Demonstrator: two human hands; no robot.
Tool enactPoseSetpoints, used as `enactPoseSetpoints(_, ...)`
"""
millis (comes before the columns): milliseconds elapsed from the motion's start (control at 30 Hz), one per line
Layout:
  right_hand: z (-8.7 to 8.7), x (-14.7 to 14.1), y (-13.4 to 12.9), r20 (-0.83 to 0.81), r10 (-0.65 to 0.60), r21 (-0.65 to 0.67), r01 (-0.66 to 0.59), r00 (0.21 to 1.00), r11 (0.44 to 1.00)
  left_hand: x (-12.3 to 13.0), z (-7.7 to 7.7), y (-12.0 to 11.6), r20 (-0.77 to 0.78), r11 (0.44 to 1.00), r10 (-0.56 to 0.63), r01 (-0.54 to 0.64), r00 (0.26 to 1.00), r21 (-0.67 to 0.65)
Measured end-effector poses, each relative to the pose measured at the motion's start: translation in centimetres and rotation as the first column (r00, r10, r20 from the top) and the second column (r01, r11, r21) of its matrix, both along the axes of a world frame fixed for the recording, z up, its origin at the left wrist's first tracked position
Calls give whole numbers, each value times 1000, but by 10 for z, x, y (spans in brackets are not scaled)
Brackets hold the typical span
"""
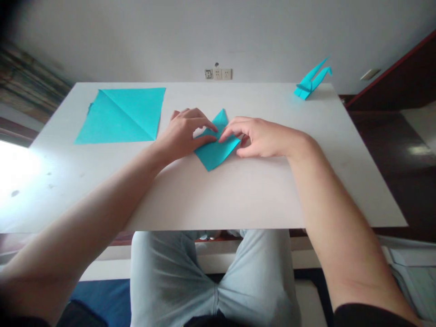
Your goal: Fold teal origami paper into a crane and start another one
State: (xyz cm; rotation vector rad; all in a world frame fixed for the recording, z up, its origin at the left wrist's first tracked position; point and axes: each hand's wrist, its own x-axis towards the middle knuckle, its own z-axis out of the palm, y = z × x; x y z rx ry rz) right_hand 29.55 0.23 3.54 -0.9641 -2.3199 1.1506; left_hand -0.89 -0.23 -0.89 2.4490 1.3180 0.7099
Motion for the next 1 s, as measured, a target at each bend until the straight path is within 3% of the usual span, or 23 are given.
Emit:
enactPoseSetpoints(100,-6,-4,4,27,-9,57,8,1000,998,1,1,1,44,1000,-16,16,999,-7)
enactPoseSetpoints(367,-19,-10,13,-24,-25,52,27,999,998,-3,7,0,160,970,-134,163,978,-181)
enactPoseSetpoints(567,-23,-6,19,-16,35,-44,-35,999,998,-6,24,-9,88,927,-243,258,966,-271)
enactPoseSetpoints(800,-17,8,20,-14,92,-116,-93,996,989,-2,25,-17,58,919,-273,278,960,-280)
enactPoseSetpoints(1000,-10,6,14,103,-21,-139,35,995,990,7,27,-28,-11,906,-319,302,948,-296)
